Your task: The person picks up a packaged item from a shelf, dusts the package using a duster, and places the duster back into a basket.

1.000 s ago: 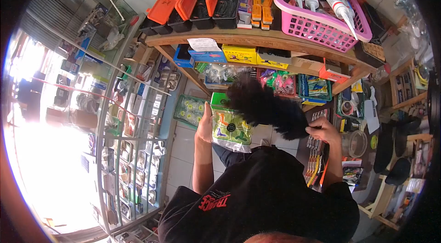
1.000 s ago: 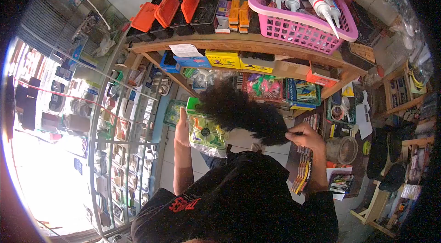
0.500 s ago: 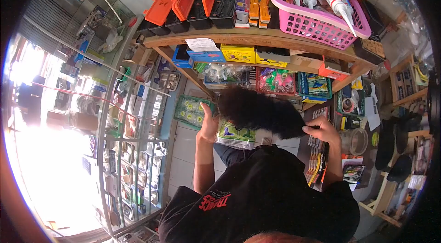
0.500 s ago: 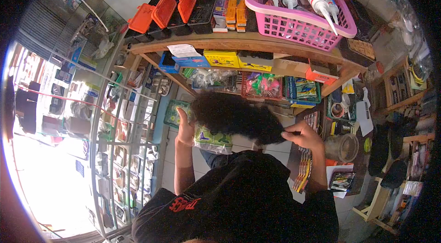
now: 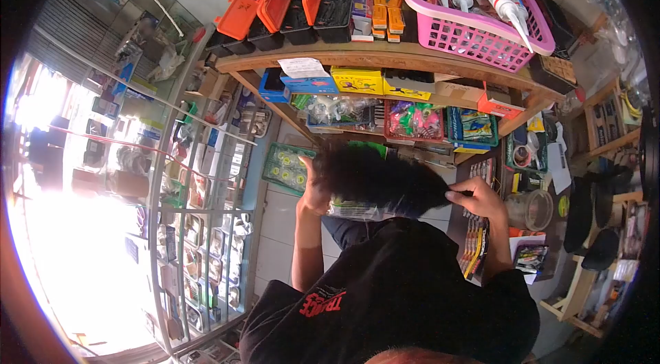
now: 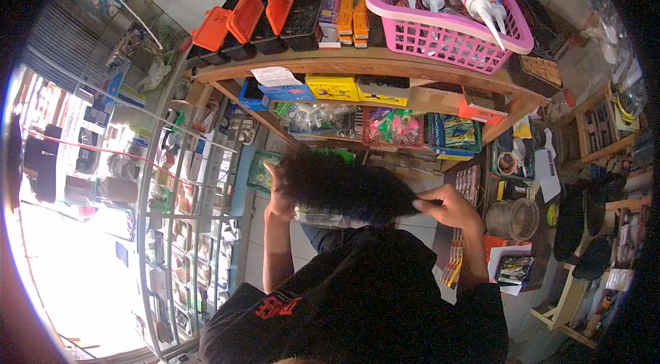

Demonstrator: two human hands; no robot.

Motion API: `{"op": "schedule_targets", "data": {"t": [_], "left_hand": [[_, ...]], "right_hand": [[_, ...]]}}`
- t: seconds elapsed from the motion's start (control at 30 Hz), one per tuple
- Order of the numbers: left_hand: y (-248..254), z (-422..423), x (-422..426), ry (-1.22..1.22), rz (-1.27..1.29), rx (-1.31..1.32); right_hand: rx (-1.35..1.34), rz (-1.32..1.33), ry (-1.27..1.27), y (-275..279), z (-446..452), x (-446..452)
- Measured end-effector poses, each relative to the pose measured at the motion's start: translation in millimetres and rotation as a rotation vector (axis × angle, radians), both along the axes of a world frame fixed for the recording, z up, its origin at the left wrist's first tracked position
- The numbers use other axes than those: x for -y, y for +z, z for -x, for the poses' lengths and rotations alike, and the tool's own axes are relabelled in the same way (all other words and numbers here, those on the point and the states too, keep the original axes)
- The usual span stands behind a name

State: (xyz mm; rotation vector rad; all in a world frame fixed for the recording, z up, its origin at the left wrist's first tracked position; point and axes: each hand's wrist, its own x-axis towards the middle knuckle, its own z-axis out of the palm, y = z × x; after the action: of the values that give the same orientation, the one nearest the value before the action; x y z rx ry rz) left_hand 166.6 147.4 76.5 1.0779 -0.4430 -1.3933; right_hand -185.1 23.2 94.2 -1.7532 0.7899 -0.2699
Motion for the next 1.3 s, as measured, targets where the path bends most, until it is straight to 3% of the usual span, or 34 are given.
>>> {"op": "schedule_targets", "data": {"t": [0.1, 0.13, 0.23, 0.27, 0.37, 0.4, 0.5, 0.6, 0.63, 0.7, 0.77, 0.87, 0.97, 1.0, 1.1, 1.13, 1.23, 1.3], "left_hand": [[-24.7, -12.0, -0.2, -0.265, 0.227, -0.661], [-1.0, 1.3, 5.5, 0.007, 0.063, -0.449], [-15.3, -10.1, 4.8, -0.09, 0.227, -0.627], [-7.2, 1.0, 7.8, 0.066, 0.179, -0.45], [-13.9, 1.0, 13.2, 0.192, 0.209, -0.585], [-26.9, -6.1, 8.5, 0.013, 0.408, -0.572], [-11.7, 2.0, 15.6, 0.232, 0.264, -0.533], [-37.4, -11.3, 9.2, 0.159, 0.423, -0.623], [-46.1, -15.7, 7.4, 0.12, 0.494, -0.64], [-8.5, 2.0, 10.3, 0.269, 0.341, -0.56], [0.4, 5.6, 15.0, 0.352, 0.29, -0.597], [-94.3, -47.4, 7.2, -0.022, 0.711, -0.559], [-2.7, 4.4, 14.0, 0.486, 0.286, -0.561], [-7.5, 1.2, 12.9, 0.495, 0.288, -0.552], [-82.2, -41.3, 4.0, 0.496, 0.322, -0.297], [-72.4, -36.3, 0.3, 0.222, 0.587, -0.509], [3.7, 1.8, 13.6, 0.616, 0.263, -0.551], [-19.3, -11.2, 7.7, 0.566, 0.312, -0.508]], "right_hand": [[-0.026, 0.023, 0.02, -7.2, 0.9, 0.2], [-0.034, 0.024, 0.064, -7.5, 1.5, -0.4], [-0.042, 0.035, 0.035, -3.6, -5.6, -6.0], [-0.042, 0.04, -0.003, -2.1, -8.4, -8.8], [0.034, 0.029, 0.027, -17.5, -11.8, -16.6], [0.016, 0.064, 0.06, -21.0, -11.4, -15.6], [0.08, 0.055, -0.09, -22.1, -18.4, -23.3], [0.013, 0.028, 0.075, -31.4, -13.4, -22.0], [0.022, 0.034, 0.028, -31.2, -14.9, -23.7], [0.041, 0.048, -0.063, -30.5, -20.2, -27.3], [0.021, 0.062, 0.024, -30.6, -19.8, -28.0], [0.063, 0.038, -0.019, -39.1, -20.4, -31.8], [0.013, 0.034, -0.049, -37.9, -20.8, -31.8], [-0.008, 0.049, -0.003, -37.2, -18.9, -30.3], [0.023, 0.025, -0.002, -35.2, -19.5, -31.0], [0.05, 0.005, -0.024, -35.2, -20.4, -32.2], [-0.018, -0.04, -0.046, -47.9, -20.6, -29.4], [0.011, 0.018, 0.043, -44.4, -19.9, -27.0]]}}
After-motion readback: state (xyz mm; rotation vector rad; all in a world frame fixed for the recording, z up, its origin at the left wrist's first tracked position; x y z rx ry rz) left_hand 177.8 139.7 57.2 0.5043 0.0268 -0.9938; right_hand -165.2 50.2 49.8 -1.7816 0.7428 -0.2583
